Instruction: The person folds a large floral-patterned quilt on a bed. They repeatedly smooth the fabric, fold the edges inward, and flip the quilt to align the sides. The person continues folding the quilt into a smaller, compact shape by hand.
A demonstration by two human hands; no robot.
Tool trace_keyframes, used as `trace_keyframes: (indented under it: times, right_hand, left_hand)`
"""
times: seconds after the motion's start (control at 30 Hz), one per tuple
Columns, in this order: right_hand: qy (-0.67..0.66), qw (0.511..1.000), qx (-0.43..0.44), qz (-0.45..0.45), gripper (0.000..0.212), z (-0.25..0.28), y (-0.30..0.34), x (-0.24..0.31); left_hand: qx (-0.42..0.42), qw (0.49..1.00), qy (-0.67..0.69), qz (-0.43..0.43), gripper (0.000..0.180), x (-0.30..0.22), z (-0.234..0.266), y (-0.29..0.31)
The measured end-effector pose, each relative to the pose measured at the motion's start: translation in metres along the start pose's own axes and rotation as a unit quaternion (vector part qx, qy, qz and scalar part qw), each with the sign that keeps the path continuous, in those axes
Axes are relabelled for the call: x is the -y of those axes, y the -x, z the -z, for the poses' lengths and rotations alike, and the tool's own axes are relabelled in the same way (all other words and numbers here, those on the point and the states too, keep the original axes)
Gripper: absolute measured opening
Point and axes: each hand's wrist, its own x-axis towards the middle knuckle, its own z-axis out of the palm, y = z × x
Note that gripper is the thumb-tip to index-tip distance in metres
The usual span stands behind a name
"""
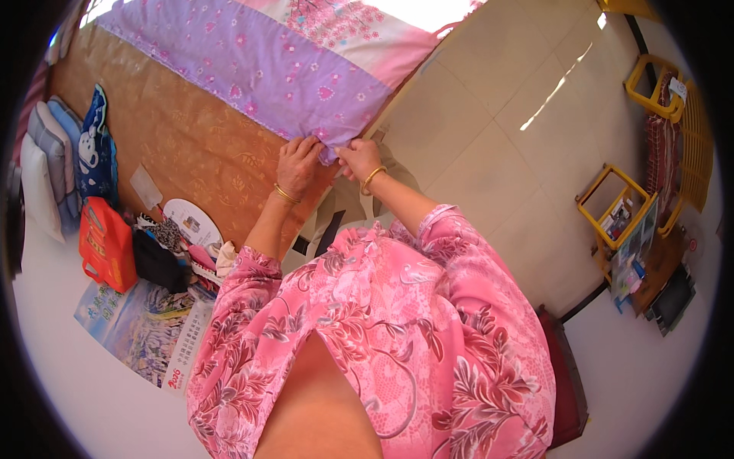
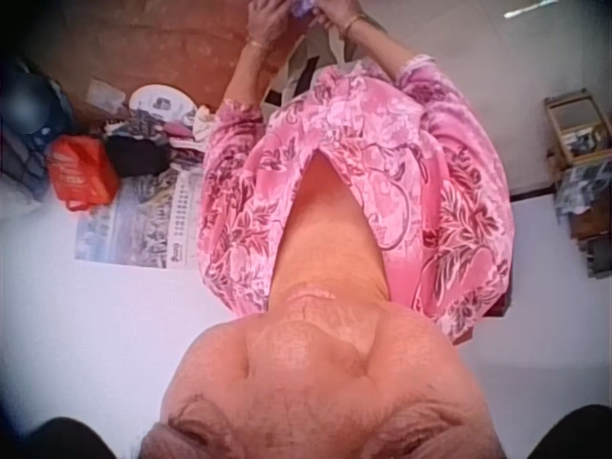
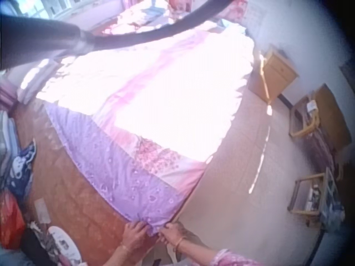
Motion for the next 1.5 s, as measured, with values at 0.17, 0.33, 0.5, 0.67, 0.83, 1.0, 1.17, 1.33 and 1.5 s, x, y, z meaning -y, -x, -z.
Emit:
trace_keyframes:
  times: [0.17, 0.33, 0.5, 0.67, 0.83, 1.0, 1.17, 1.33, 1.5]
  right_hand:
    - [0.008, 1.000, 0.012, -0.009, 0.020, 0.002, -0.004, -0.001]
    - [-0.016, 0.999, 0.028, -0.035, 0.023, -0.007, 0.006, 0.005]
    - [0.013, 0.999, 0.021, -0.046, 0.021, -0.015, 0.004, 0.001]
    - [0.035, 0.999, 0.007, -0.040, 0.019, -0.017, 0.001, 0.000]
    - [-0.002, 0.995, 0.056, -0.077, 0.020, -0.010, 0.004, -0.002]
    - [0.045, 0.997, 0.055, -0.037, 0.018, 0.006, 0.018, -0.004]
    - [0.330, 0.879, -0.049, 0.340, 0.023, 0.010, 0.050, 0.004]
    - [0.383, 0.789, -0.049, 0.477, 0.041, -0.005, 0.048, 0.029]
    - [0.374, 0.823, -0.070, 0.423, 0.048, -0.006, 0.034, 0.025]
  left_hand:
    - [0.008, 0.999, -0.040, -0.002, 0.039, 0.006, -0.015, 0.011]
    - [0.037, 0.999, -0.016, -0.002, 0.045, 0.001, -0.002, 0.001]
    - [0.049, 0.998, -0.029, -0.016, 0.046, 0.009, -0.009, 0.002]
    - [0.075, 0.996, -0.036, -0.021, 0.044, 0.009, -0.010, -0.007]
    - [0.061, 0.997, -0.020, -0.034, 0.034, 0.015, -0.011, -0.008]
    - [0.056, 0.994, 0.009, -0.098, 0.028, 0.013, 0.015, -0.014]
    - [0.051, 0.988, 0.039, -0.140, 0.027, 0.018, 0.026, -0.013]
    - [0.067, 0.977, 0.112, -0.168, 0.027, 0.025, 0.012, -0.034]
    - [0.225, 0.959, 0.081, -0.149, 0.017, 0.028, 0.020, -0.068]
